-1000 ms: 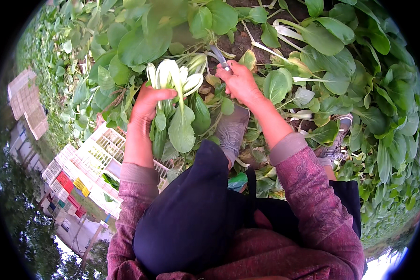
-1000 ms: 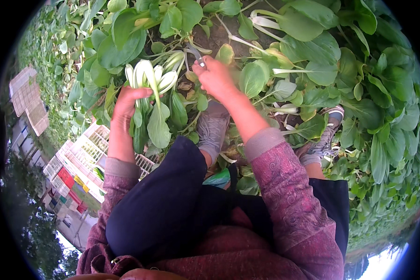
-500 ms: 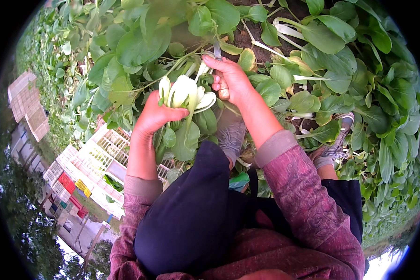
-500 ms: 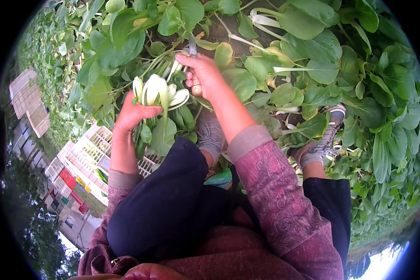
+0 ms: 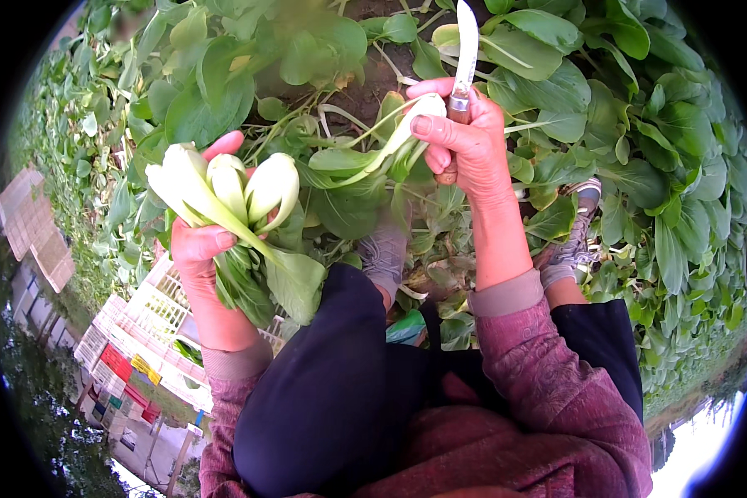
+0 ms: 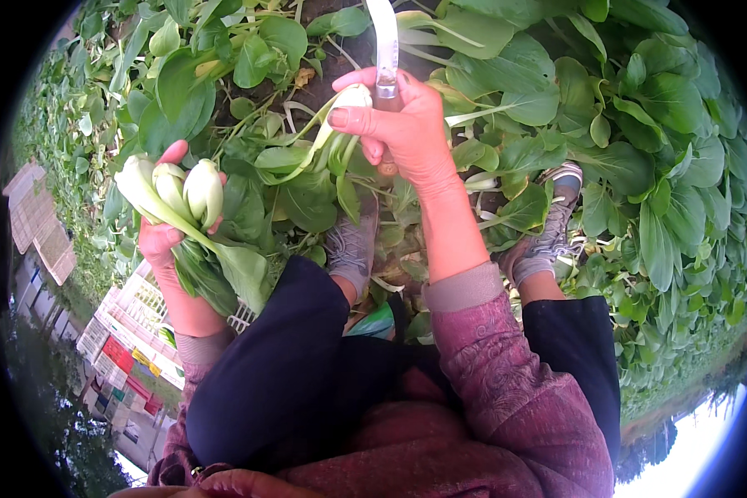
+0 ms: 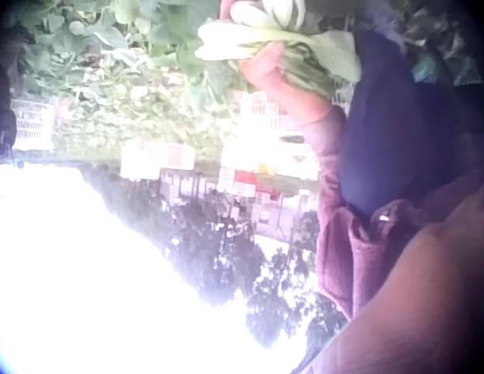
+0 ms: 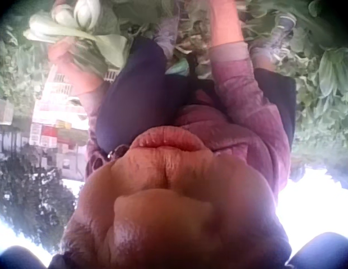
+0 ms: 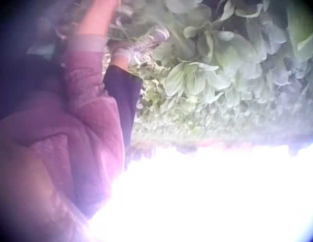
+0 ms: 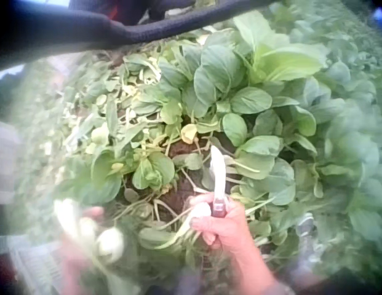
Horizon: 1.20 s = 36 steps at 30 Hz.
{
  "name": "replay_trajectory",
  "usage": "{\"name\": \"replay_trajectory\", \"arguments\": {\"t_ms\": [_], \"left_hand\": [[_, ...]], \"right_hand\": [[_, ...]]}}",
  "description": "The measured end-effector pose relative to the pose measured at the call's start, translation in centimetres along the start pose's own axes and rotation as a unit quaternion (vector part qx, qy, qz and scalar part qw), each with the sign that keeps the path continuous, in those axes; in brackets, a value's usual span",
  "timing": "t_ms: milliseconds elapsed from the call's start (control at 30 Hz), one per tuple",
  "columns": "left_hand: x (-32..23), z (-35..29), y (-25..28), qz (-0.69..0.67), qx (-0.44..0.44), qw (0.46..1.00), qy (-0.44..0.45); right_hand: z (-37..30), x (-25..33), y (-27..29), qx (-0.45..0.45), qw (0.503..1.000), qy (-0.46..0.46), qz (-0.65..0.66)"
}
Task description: The person uses a knife to cut leafy green vegetables from the ground and places them into a white plastic crate. The person repeatedly cuts bunches of vegetables and adds them to the crate.
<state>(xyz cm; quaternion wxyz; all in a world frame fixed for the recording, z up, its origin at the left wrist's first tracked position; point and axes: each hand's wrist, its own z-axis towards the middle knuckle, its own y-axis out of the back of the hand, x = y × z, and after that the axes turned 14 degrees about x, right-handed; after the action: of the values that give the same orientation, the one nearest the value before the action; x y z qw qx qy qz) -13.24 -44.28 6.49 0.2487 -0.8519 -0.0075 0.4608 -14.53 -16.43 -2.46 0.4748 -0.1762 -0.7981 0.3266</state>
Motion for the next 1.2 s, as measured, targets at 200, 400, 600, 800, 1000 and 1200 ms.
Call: {"name": "replay_trajectory", "arguments": {"t_ms": [200,400,600,800,1000,1200], "left_hand": [[1.1,4.1,-4.0,-0.078,-0.067,0.994,-0.04],[4.1,5.2,-6.7,0.104,-0.127,0.986,-0.003],[6.5,5.1,-7.0,0.176,-0.095,0.98,-0.018],[4.4,2.9,-3.5,0.144,-0.087,0.972,0.161],[3.5,0.0,-0.5,0.148,-0.042,0.957,0.247],[3.8,-1.2,1.3,0.196,0.083,0.927,0.308]], "right_hand": [[0.0,3.8,-0.8,0.073,0.995,-0.028,-0.056],[1.0,-0.2,-2.0,-0.103,0.991,-0.017,-0.085],[0.9,-1.5,-3.3,-0.079,0.995,-0.062,-0.031],[0.4,0.1,-0.8,0.095,0.962,-0.202,-0.154],[0.4,-2.8,-0.5,0.022,0.951,-0.159,-0.264],[0.9,-4.9,-1.0,0.181,0.839,-0.215,-0.466]]}}
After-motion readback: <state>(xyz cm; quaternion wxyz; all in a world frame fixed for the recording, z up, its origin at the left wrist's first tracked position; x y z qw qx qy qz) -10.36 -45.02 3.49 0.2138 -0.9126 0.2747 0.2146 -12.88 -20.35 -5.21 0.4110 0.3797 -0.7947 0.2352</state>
